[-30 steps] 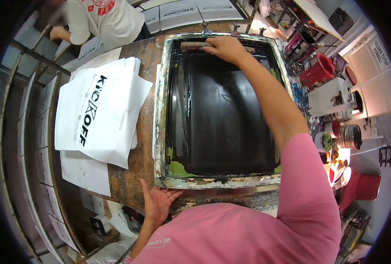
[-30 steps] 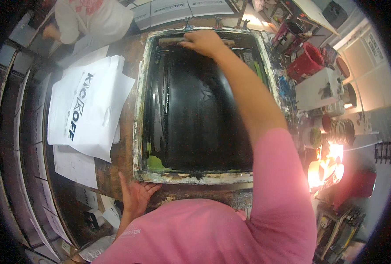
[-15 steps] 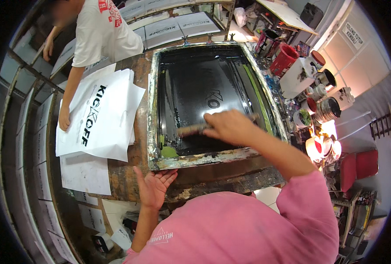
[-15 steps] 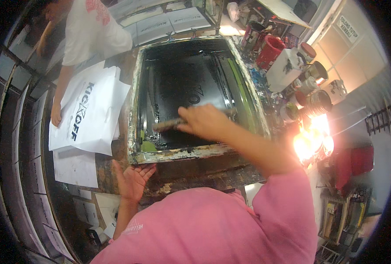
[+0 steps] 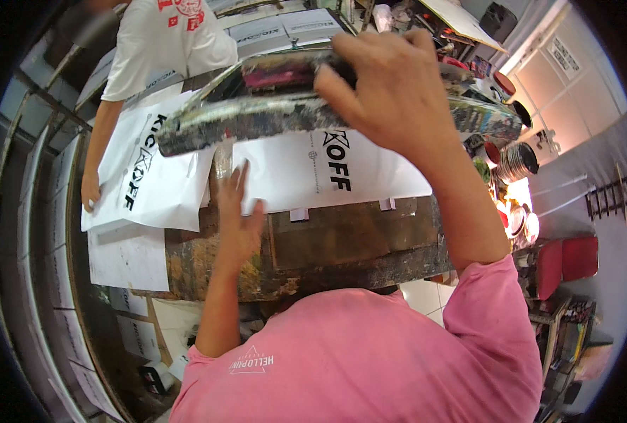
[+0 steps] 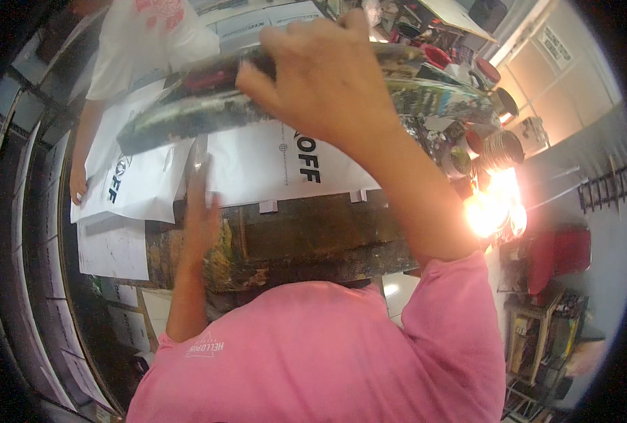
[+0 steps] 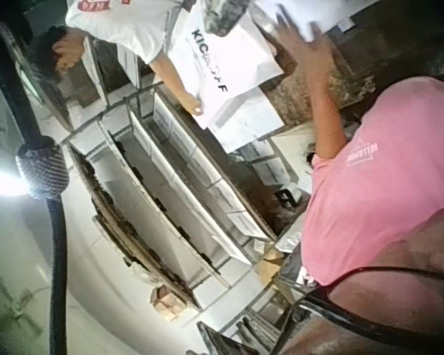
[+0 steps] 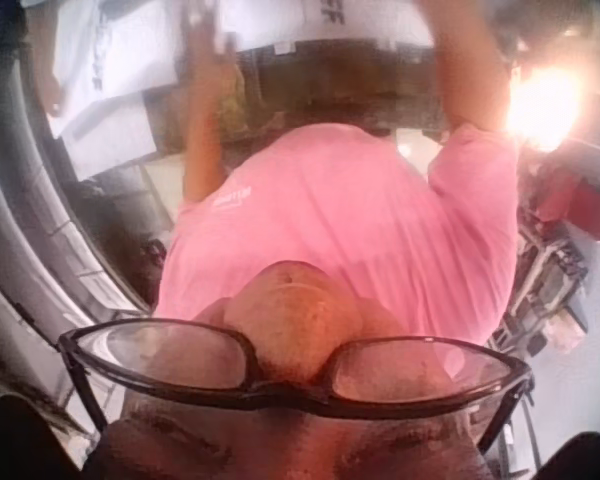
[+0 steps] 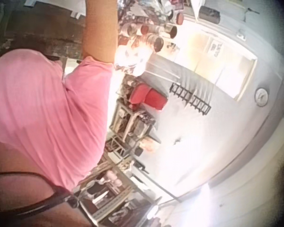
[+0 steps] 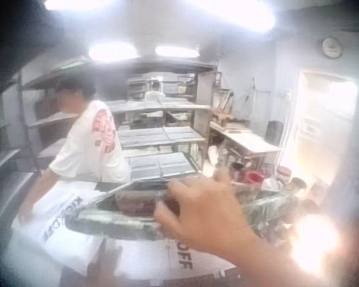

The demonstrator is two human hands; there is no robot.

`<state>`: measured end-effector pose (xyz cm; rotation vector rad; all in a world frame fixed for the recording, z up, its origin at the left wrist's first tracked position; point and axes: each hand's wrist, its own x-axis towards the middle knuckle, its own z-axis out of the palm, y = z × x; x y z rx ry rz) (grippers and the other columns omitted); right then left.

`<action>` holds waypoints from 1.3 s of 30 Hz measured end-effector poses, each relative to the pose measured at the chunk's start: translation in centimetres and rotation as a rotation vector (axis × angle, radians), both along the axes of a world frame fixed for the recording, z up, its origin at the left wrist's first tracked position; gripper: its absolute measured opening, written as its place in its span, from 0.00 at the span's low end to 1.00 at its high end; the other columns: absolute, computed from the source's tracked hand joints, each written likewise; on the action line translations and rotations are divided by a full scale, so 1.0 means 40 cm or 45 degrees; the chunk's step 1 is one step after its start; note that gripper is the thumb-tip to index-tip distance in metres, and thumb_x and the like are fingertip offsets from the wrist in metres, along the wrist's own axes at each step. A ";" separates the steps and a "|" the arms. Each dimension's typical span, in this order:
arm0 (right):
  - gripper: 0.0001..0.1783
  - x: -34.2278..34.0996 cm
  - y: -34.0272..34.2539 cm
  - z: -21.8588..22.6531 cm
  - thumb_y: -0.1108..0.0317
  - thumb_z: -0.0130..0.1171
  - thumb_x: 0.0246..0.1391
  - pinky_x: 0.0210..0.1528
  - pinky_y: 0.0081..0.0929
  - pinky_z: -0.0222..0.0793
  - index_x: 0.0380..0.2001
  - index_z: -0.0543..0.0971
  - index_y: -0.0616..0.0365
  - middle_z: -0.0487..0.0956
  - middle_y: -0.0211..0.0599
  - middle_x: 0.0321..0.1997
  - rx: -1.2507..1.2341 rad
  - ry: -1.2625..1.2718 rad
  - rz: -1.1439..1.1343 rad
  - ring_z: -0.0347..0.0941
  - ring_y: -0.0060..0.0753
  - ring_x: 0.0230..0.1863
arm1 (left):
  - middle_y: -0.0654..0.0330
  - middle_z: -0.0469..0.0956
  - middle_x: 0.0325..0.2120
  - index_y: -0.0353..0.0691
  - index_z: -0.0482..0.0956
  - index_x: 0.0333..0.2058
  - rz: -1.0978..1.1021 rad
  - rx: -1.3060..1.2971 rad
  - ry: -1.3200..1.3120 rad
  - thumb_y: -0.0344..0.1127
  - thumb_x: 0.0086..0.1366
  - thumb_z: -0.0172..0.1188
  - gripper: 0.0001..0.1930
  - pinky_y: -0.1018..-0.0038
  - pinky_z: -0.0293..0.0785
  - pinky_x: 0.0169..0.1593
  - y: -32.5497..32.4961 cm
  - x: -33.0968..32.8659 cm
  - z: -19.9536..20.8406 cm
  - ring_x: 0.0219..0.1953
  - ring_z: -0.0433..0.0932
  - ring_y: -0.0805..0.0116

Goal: The person performs screen printing on white bags by placing each bag onto a flat surface and pulling a squeegee across a mesh screen to apply black ink.

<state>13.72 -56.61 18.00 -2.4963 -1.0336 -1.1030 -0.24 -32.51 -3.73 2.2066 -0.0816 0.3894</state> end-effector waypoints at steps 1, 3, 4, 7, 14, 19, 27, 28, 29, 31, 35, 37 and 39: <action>0.19 0.003 0.004 0.022 0.51 0.57 0.57 0.48 0.47 0.63 0.31 0.80 0.58 0.80 0.46 0.29 -0.017 0.015 -0.004 0.77 0.50 0.35 | 0.41 0.56 0.72 0.37 0.55 0.73 0.220 0.533 0.100 0.78 0.63 0.48 0.54 0.34 0.27 0.72 -0.010 0.008 -0.058 0.77 0.42 0.40; 0.20 0.012 0.015 0.054 0.53 0.55 0.57 0.46 0.46 0.65 0.27 0.79 0.61 0.78 0.47 0.26 0.026 0.026 -0.009 0.75 0.49 0.31 | 0.42 0.53 0.73 0.37 0.53 0.73 0.392 1.074 0.212 0.78 0.64 0.46 0.54 0.30 0.20 0.70 -0.020 0.008 -0.125 0.78 0.37 0.43; 0.21 0.014 0.027 0.069 0.53 0.55 0.56 0.44 0.45 0.66 0.22 0.78 0.62 0.77 0.46 0.21 0.084 0.015 -0.002 0.73 0.48 0.25 | 0.42 0.50 0.74 0.36 0.52 0.74 0.359 1.079 0.211 0.77 0.64 0.45 0.55 0.29 0.17 0.69 -0.023 -0.011 -0.149 0.78 0.34 0.45; 0.23 0.056 0.023 0.111 0.54 0.54 0.55 0.40 0.45 0.69 0.16 0.76 0.64 0.74 0.45 0.15 0.211 0.164 0.160 0.70 0.46 0.18 | 0.43 0.52 0.74 0.34 0.54 0.73 0.252 1.021 0.378 0.75 0.65 0.47 0.53 0.30 0.12 0.68 -0.039 0.004 -0.121 0.79 0.35 0.49; 0.23 0.098 0.055 0.180 0.54 0.52 0.55 0.28 0.39 0.68 0.18 0.77 0.65 0.75 0.45 0.16 0.228 0.227 -0.026 0.70 0.42 0.18 | 0.46 0.81 0.52 0.33 0.72 0.63 0.283 0.385 -0.176 0.43 0.63 0.71 0.34 0.55 0.72 0.59 -0.071 0.177 0.057 0.55 0.81 0.54; 0.23 0.131 0.040 0.189 0.53 0.51 0.56 0.28 0.38 0.67 0.20 0.78 0.63 0.75 0.43 0.17 0.199 0.264 -0.020 0.70 0.40 0.19 | 0.65 0.80 0.27 0.35 0.75 0.63 0.488 -0.195 -0.069 0.24 0.62 0.65 0.28 0.83 0.70 0.31 -0.058 0.205 0.133 0.26 0.73 0.82; 0.22 0.128 0.035 0.176 0.53 0.50 0.58 0.29 0.35 0.64 0.23 0.78 0.62 0.76 0.40 0.20 0.188 0.235 -0.010 0.69 0.37 0.22 | 0.53 0.81 0.44 0.30 0.67 0.67 0.614 -0.483 0.060 0.19 0.58 0.57 0.35 0.81 0.76 0.37 0.271 0.097 0.165 0.30 0.77 0.77; 0.22 0.121 0.038 0.172 0.53 0.50 0.58 0.29 0.35 0.64 0.24 0.79 0.62 0.76 0.40 0.20 0.185 0.218 -0.005 0.69 0.36 0.22 | 0.51 0.80 0.45 0.30 0.65 0.68 0.660 -0.431 0.082 0.20 0.55 0.55 0.37 0.82 0.75 0.38 0.337 0.084 0.174 0.32 0.78 0.76; 0.22 0.116 0.043 0.167 0.52 0.50 0.58 0.29 0.35 0.64 0.24 0.79 0.61 0.76 0.40 0.21 0.187 0.197 -0.010 0.69 0.36 0.23 | 0.51 0.80 0.45 0.29 0.65 0.68 0.679 -0.301 0.081 0.21 0.54 0.53 0.38 0.81 0.75 0.39 0.409 0.074 0.173 0.33 0.79 0.74; 0.22 0.123 0.063 0.148 0.52 0.50 0.59 0.29 0.34 0.63 0.25 0.79 0.61 0.76 0.39 0.21 0.181 0.187 0.024 0.69 0.35 0.24 | 0.56 0.78 0.44 0.31 0.67 0.67 0.770 -0.470 0.074 0.21 0.55 0.55 0.37 0.80 0.71 0.35 0.536 0.036 0.168 0.30 0.72 0.77; 0.23 0.123 0.031 0.152 0.51 0.52 0.62 0.50 0.46 0.69 0.46 0.81 0.61 0.81 0.57 0.43 0.051 0.253 -0.026 0.77 0.60 0.44 | 0.54 0.77 0.44 0.34 0.65 0.69 0.791 -0.429 0.103 0.22 0.56 0.54 0.38 0.77 0.73 0.35 0.826 0.032 0.158 0.32 0.75 0.74; 0.23 0.130 0.026 0.127 0.51 0.52 0.62 0.49 0.45 0.70 0.45 0.81 0.62 0.80 0.59 0.43 0.024 0.053 -0.043 0.77 0.60 0.45 | 0.53 0.77 0.46 0.36 0.65 0.69 0.804 -0.414 0.192 0.22 0.56 0.54 0.38 0.76 0.74 0.35 0.963 0.032 0.157 0.33 0.76 0.73; 0.24 0.139 0.020 0.116 0.52 0.53 0.62 0.50 0.47 0.69 0.48 0.80 0.62 0.81 0.60 0.42 0.033 -0.089 -0.039 0.77 0.60 0.45 | 0.44 0.77 0.52 0.38 0.64 0.69 1.006 -0.050 0.384 0.23 0.57 0.57 0.38 0.68 0.78 0.48 1.069 0.040 0.175 0.44 0.81 0.60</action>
